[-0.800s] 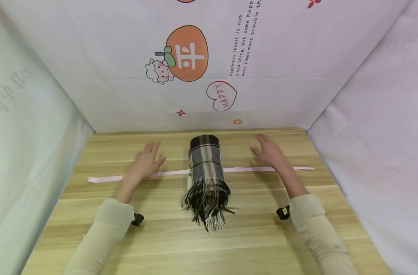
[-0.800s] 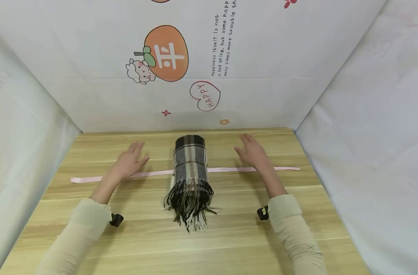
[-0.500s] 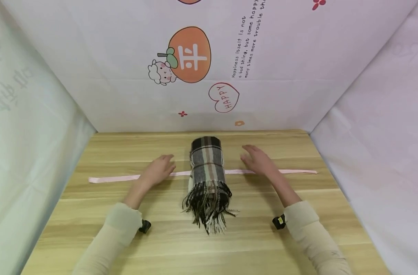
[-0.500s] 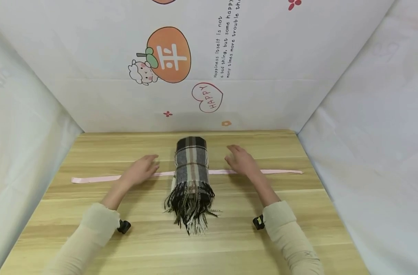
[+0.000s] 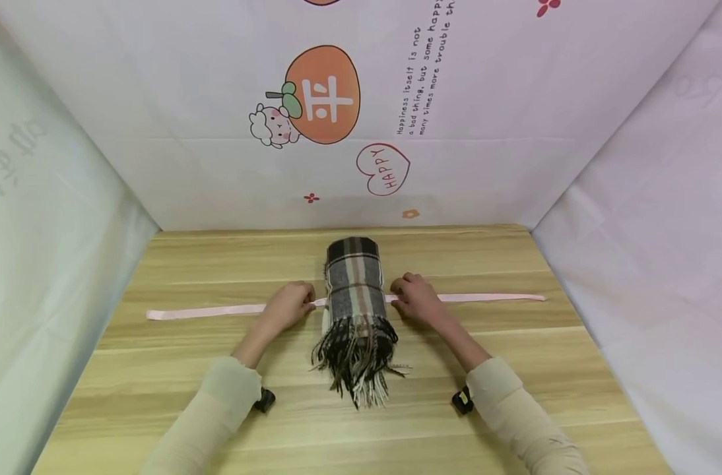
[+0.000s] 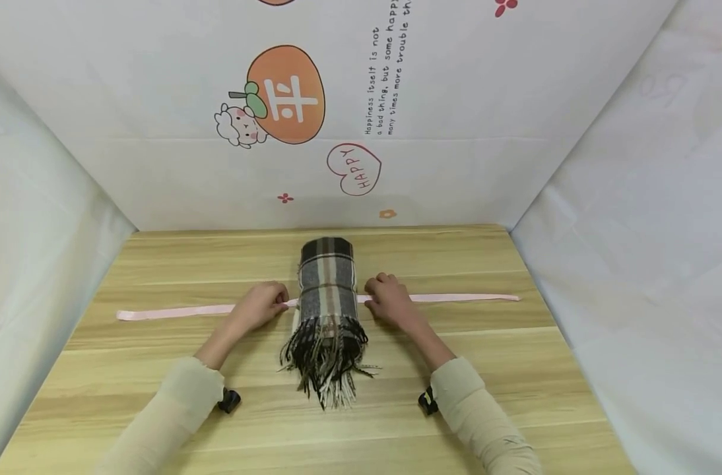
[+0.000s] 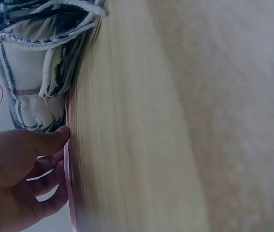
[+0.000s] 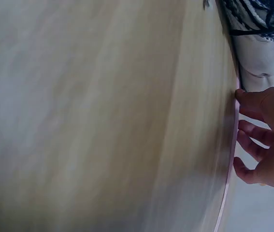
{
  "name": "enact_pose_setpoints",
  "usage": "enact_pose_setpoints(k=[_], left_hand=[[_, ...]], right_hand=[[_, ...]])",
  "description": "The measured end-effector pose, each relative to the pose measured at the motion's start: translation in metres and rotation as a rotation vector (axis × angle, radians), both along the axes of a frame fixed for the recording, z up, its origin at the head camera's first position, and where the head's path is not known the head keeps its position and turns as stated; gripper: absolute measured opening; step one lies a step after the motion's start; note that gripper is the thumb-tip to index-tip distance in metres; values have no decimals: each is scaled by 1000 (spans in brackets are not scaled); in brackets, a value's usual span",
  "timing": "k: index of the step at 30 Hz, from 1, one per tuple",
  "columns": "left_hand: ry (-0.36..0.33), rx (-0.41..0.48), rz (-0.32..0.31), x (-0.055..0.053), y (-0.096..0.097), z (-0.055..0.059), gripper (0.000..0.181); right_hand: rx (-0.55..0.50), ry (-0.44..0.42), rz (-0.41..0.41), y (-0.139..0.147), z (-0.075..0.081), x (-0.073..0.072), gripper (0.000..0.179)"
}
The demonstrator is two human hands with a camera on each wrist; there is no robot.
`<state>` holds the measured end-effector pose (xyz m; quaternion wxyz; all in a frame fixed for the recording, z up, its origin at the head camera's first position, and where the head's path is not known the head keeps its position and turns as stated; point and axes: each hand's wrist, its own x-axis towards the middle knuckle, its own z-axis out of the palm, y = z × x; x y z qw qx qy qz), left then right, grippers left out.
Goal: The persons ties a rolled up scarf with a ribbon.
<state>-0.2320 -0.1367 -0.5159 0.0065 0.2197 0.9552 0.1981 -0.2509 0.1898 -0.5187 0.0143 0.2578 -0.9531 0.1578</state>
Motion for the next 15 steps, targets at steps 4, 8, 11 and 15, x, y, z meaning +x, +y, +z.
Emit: enact_pose_setpoints(k=[4, 8, 11, 15], left_hand=[[-57, -5, -1, -1, 1, 0, 10], [-110, 1, -23, -2, -1, 2, 14], [-162, 59, -41, -6, -3, 3, 10], [-236, 137, -55, -10, -7, 3, 13]], right_hand=[[30, -15, -15, -5, 0, -1, 10], [35, -31, 17, -8, 2, -2, 13], [-16, -79, 38, -8, 5, -3, 14], [-96, -221, 45, -7, 10, -8, 16]])
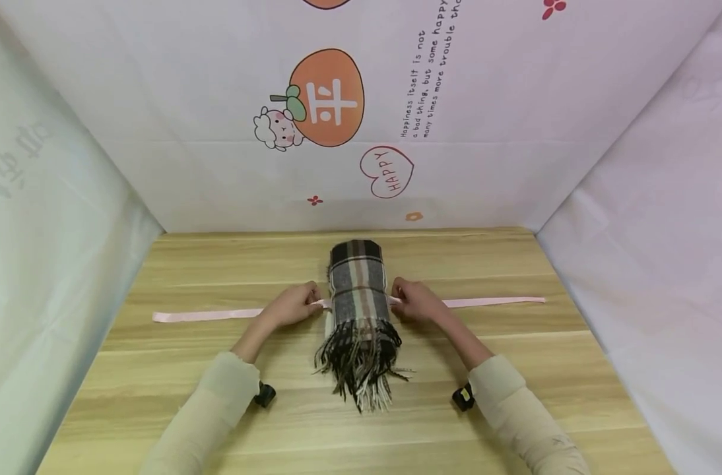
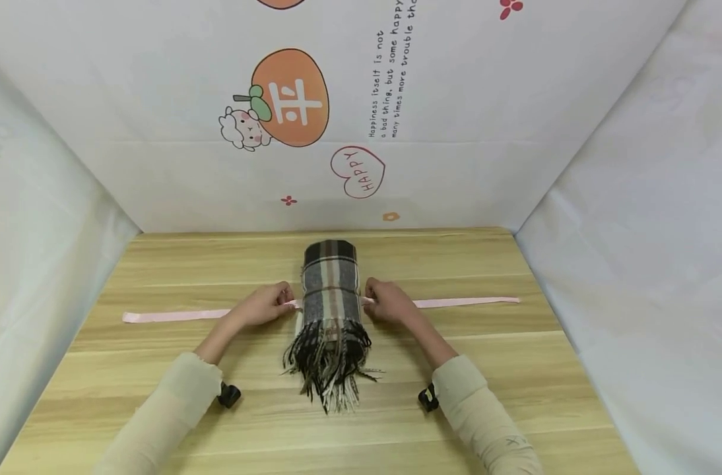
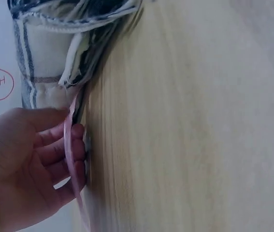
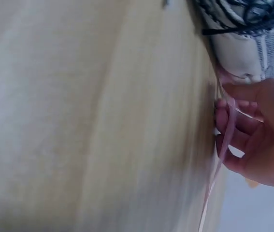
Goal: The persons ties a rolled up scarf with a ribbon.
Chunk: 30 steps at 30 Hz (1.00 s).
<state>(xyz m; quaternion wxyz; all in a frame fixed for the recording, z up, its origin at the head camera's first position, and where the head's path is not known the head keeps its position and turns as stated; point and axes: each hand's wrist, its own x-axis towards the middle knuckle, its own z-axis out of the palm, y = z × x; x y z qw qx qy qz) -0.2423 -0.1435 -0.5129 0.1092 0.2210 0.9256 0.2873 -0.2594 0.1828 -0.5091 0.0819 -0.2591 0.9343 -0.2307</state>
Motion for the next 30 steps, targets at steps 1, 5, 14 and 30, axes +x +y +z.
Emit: enact_pose_setpoints(k=[1, 5, 14, 30], left_hand=[[-19, 16, 2, 0, -1, 0, 16], [-88, 65, 32, -2, -3, 0, 22], [-256, 273, 80, -4, -10, 2, 24], [-434, 525, 125, 2, 3, 19, 22]], right_hand=[[-11, -42, 1, 1, 2, -1, 19], [-37, -187, -3, 4, 9, -8, 24], [-172, -485, 63, 17, 17, -17, 35], [-541, -623, 128, 3, 24, -8, 30]])
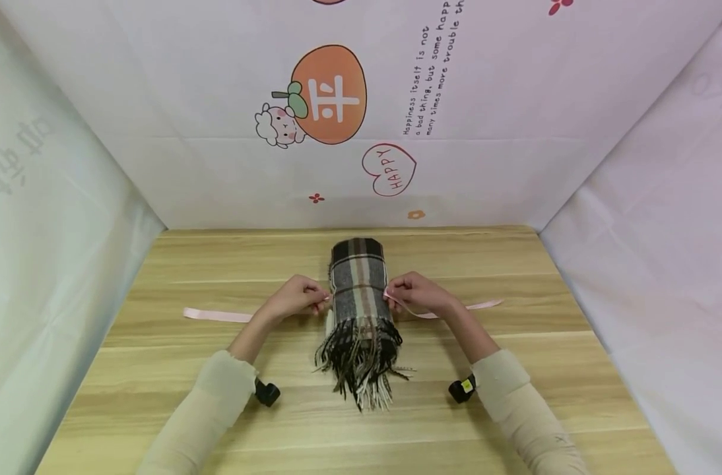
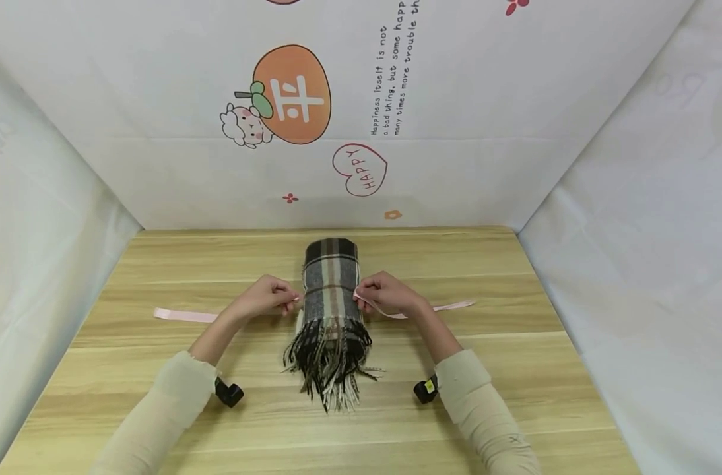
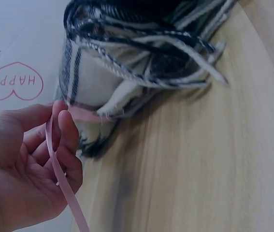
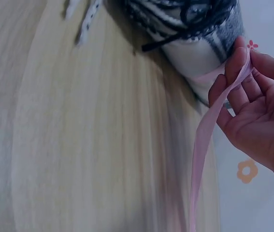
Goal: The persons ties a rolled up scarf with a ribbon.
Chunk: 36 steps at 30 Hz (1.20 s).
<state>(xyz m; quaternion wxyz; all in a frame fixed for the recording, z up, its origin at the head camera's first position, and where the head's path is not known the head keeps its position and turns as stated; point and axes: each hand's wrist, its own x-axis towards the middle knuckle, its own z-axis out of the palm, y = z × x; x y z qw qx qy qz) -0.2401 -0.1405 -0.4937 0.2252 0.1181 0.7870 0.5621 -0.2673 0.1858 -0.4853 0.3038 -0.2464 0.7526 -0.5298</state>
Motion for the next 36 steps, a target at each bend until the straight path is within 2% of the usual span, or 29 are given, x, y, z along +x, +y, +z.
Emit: enact_pose_setpoints(k=[4, 8, 16, 20, 26, 28, 32, 36], left_hand=[[4, 34, 3, 0, 10, 5, 22], [38, 43, 17, 2, 17, 11, 21], [109, 17, 24, 5, 24, 17, 21], [130, 24, 32, 5, 27, 21, 21], [117, 99, 50, 11, 32, 32, 22], [154, 76, 66, 12, 34, 33, 22], [245, -40, 105, 11, 38, 35, 22], [262, -66, 127, 10, 41, 38, 22]], right_hand=[[-32, 23, -6, -6, 7, 2, 29], [-71, 25, -27, -15, 12, 4, 29], [-114, 27, -136, -29, 14, 13, 27], [-126, 68, -182, -33, 17, 15, 25], [-85, 157, -238, -43, 25, 17, 23], [-83, 171, -259, -46, 25, 18, 22], [-98, 190, -301, -52, 25, 21, 22], [-102, 205, -345, -56, 27, 23, 22]])
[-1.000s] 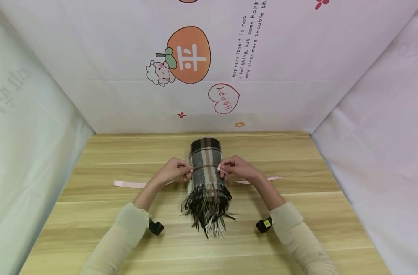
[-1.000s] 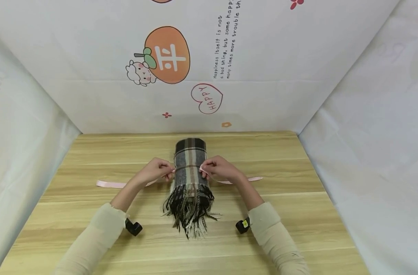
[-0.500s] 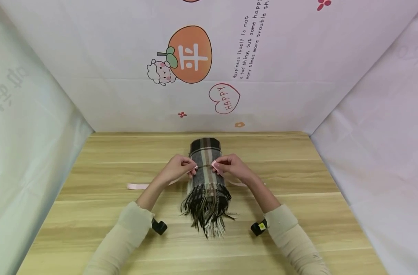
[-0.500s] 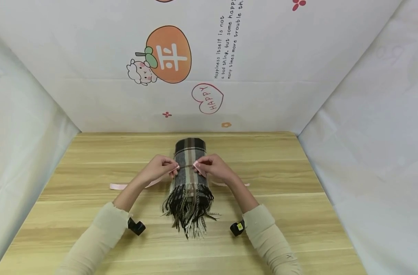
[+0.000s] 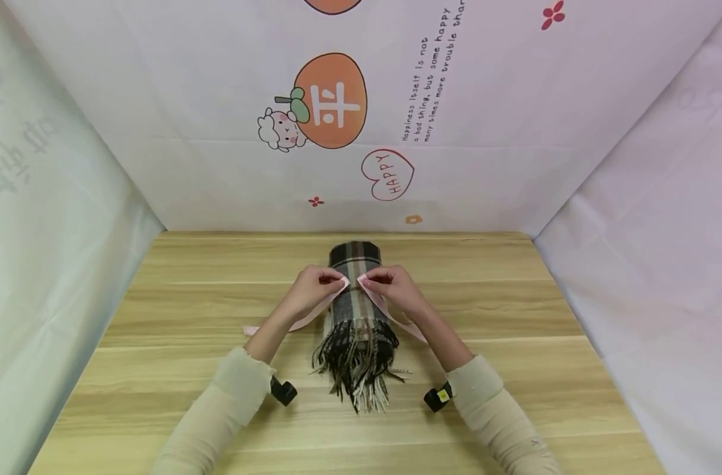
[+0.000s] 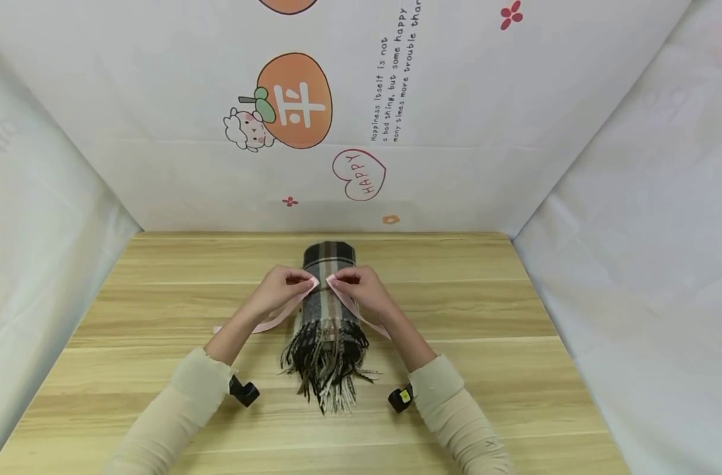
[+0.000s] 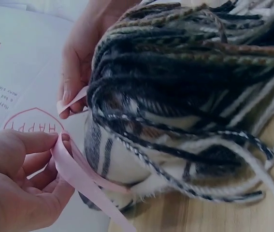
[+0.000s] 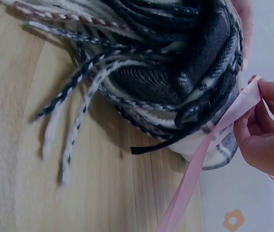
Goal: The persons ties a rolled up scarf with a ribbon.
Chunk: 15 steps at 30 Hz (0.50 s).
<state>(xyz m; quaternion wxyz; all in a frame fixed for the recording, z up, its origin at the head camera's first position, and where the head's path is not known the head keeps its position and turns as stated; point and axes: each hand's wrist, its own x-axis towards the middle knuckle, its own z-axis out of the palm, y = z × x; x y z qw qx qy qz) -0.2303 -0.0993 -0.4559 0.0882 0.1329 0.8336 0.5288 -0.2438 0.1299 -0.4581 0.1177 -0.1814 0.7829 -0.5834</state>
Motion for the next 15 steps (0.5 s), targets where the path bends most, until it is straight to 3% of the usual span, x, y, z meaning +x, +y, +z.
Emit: enact_pose_setpoints(k=[15], left_hand=[[-4, 41, 85, 2, 20, 2, 16]], right_hand=[[68, 50, -57, -8, 3, 2, 23]])
